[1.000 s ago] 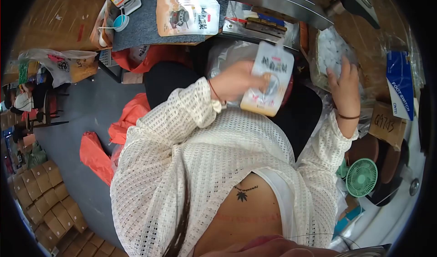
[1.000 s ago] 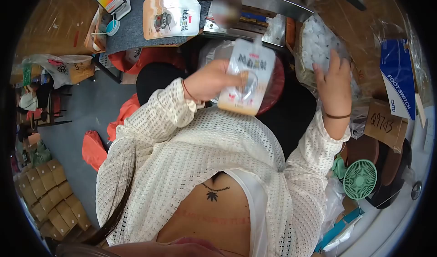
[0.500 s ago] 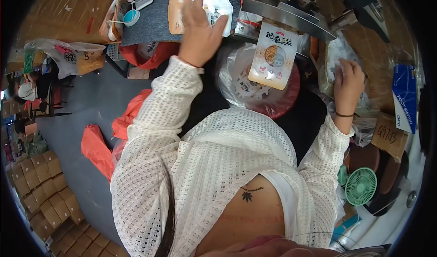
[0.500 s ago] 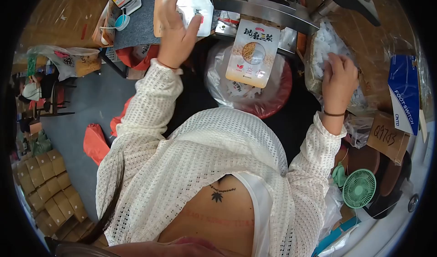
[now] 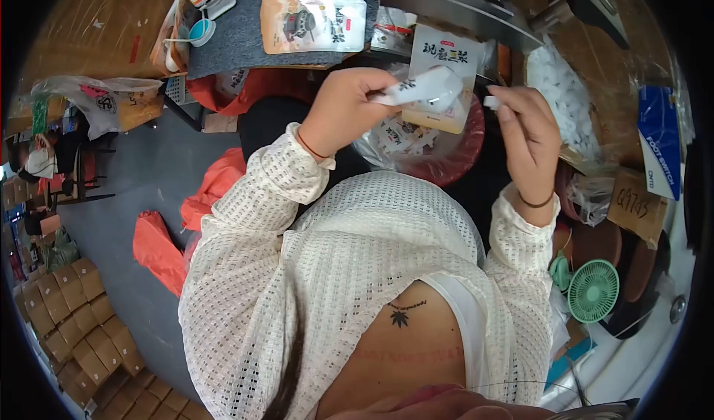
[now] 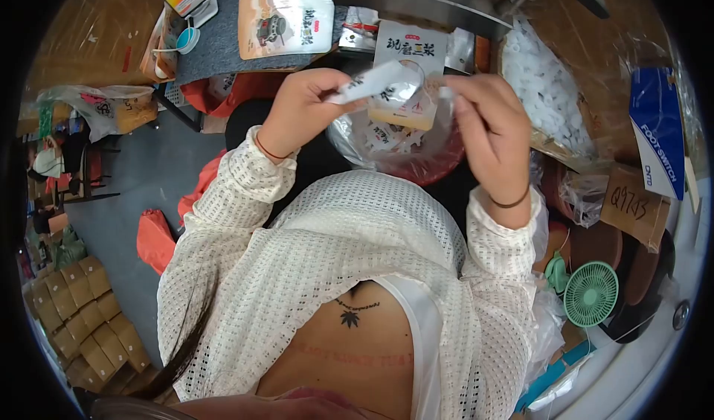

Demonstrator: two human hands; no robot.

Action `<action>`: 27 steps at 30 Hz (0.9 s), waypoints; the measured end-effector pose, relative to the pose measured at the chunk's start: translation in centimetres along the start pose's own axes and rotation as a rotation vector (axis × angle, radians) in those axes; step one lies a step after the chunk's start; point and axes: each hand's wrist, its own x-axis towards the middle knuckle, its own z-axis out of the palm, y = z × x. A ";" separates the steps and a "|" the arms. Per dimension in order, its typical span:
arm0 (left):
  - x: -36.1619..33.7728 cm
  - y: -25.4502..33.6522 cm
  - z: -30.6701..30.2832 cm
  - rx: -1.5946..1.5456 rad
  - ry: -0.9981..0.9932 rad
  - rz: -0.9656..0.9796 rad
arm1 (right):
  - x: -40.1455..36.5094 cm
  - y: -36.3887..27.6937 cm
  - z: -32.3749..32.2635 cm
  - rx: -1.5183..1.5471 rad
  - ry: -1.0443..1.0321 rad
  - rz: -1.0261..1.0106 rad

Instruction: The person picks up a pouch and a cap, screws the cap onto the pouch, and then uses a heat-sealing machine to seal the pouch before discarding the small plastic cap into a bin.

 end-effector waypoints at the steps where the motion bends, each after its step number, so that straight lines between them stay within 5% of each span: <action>1: 0.3 1.3 1.3 0.041 -0.057 -0.067 | 0.2 -0.7 0.7 0.142 0.036 0.043; 2: 0.2 1.5 2.0 -0.004 -0.110 -0.099 | 0.3 -1.5 1.7 0.331 0.136 0.165; 6: -0.6 1.4 4.8 -0.608 -0.163 -0.305 | 1.4 -0.6 0.9 -0.098 -0.006 -0.001; 9: -0.7 1.1 6.0 -0.543 -0.198 -0.259 | 0.8 -0.3 -0.4 -0.062 -0.078 0.073; 13: -0.2 0.4 7.2 -0.457 -0.274 -0.246 | 1.2 -0.9 -0.7 -0.085 0.088 0.048; 20: -0.7 1.3 8.0 -0.639 -0.311 -0.367 | 0.9 0.2 -1.2 -0.310 -0.123 -0.040; 24: -0.5 1.2 8.3 -0.601 -0.323 -0.341 | 0.9 -0.9 -1.6 -0.147 0.107 0.140; 27: -0.4 1.7 8.3 -0.604 -0.316 -0.372 | 0.7 -1.3 -1.3 -0.156 -0.083 0.152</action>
